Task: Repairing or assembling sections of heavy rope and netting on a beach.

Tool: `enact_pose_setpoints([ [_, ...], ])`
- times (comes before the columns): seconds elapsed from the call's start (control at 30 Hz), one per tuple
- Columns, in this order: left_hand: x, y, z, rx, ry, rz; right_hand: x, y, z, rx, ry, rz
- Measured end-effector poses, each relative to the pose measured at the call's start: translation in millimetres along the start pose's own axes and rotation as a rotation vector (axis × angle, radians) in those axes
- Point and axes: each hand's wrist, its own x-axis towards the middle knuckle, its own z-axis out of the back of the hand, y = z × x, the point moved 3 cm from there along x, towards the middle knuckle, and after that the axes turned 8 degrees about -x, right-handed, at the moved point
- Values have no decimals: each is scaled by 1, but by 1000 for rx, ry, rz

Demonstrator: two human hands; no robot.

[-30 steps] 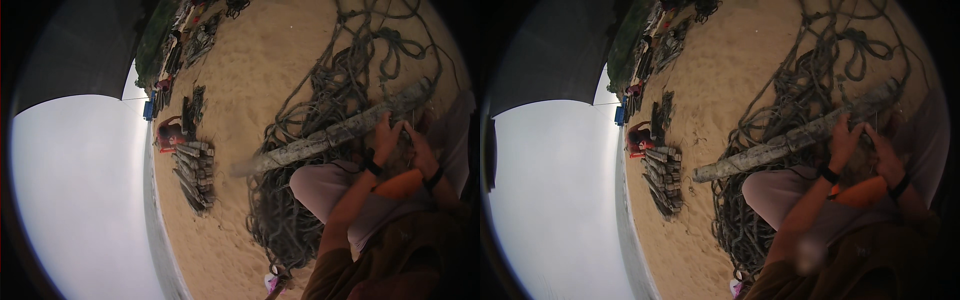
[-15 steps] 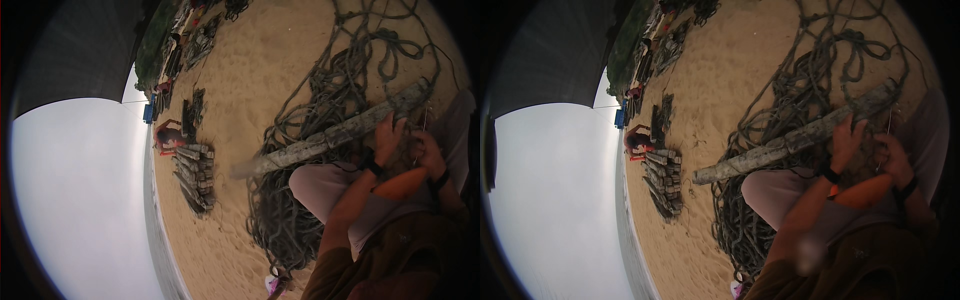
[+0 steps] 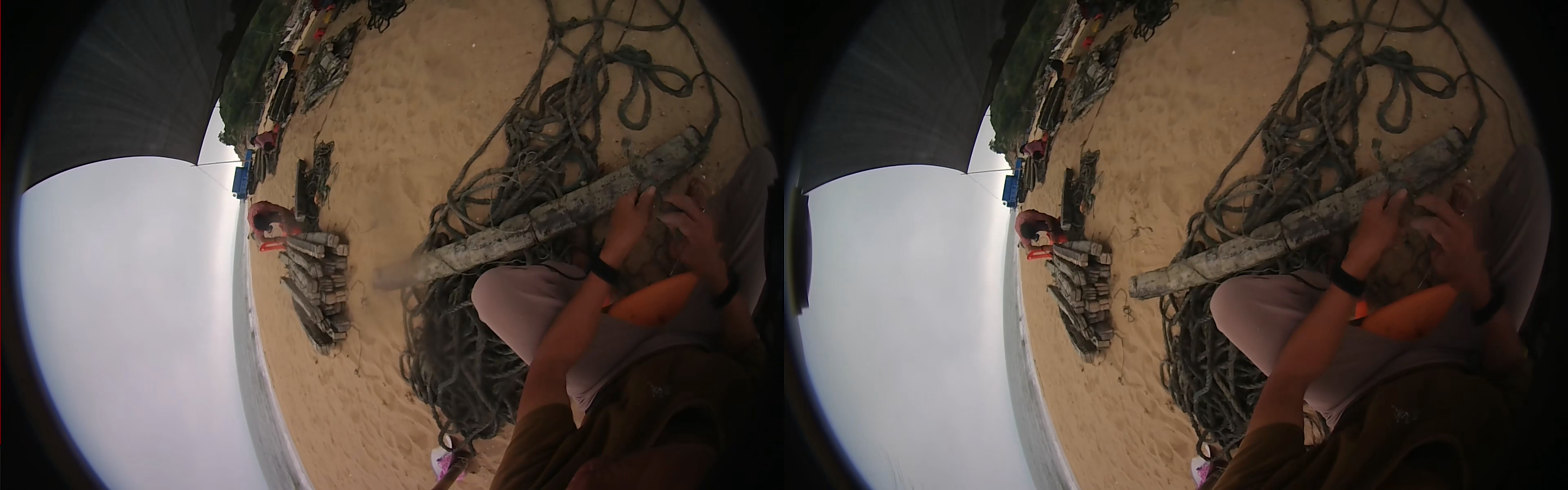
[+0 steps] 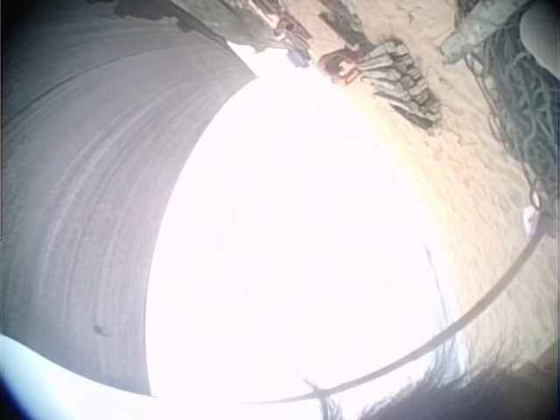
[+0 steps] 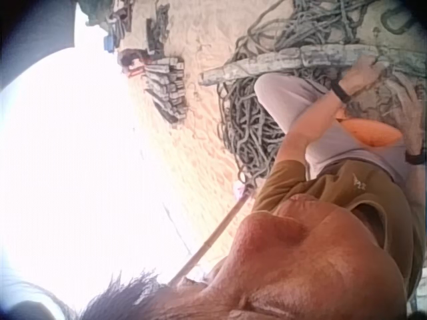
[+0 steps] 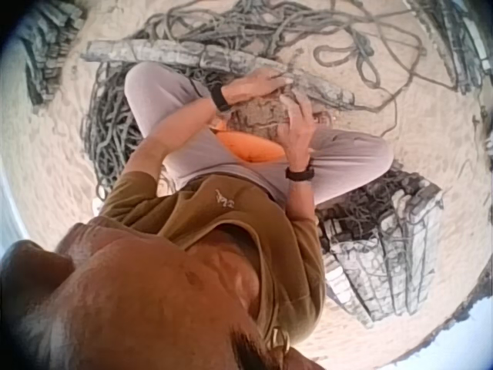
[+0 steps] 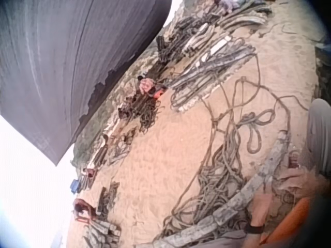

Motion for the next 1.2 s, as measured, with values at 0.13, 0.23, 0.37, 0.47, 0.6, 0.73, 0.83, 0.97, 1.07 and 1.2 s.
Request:
enact_pose_setpoints([
  [0.13, -13, -5, 3, -734, 125, 355, -4, 24, 0, 19, 172, 103],
  [0.23, -12, 0, 1, -874, 78, 353, 0, 35, 0, 30, 227, 106],
  [0.37, -5, 11, 5, -841, 27, 293, 3, 39, -2, 282, 171, -2],
  [0.47, -11, -2, 5, -602, -30, 159, -9, 12, -12, 800, 126, -586],
  [0.6, -18, -16, -10, -438, -116, 20, -42, -14, -42, 1194, 105, -1234],
  [0.73, -19, -5, -20, 8, -223, -191, -48, -13, -42, 1376, 122, -1492],
  [0.83, -16, -2, -19, 91, -235, -233, -48, -19, -40, 1478, 273, -1371],
  [0.97, -16, -10, -15, -30, -112, -164, -47, -20, -34, 1431, 242, -1418],
  [1.07, -18, -16, -10, -57, -147, -250, -47, -24, -31, 1580, 353, -1207],
  [1.2, -16, -13, -8, -49, -144, -295, -33, -23, -20, 1272, 422, -1196],
])
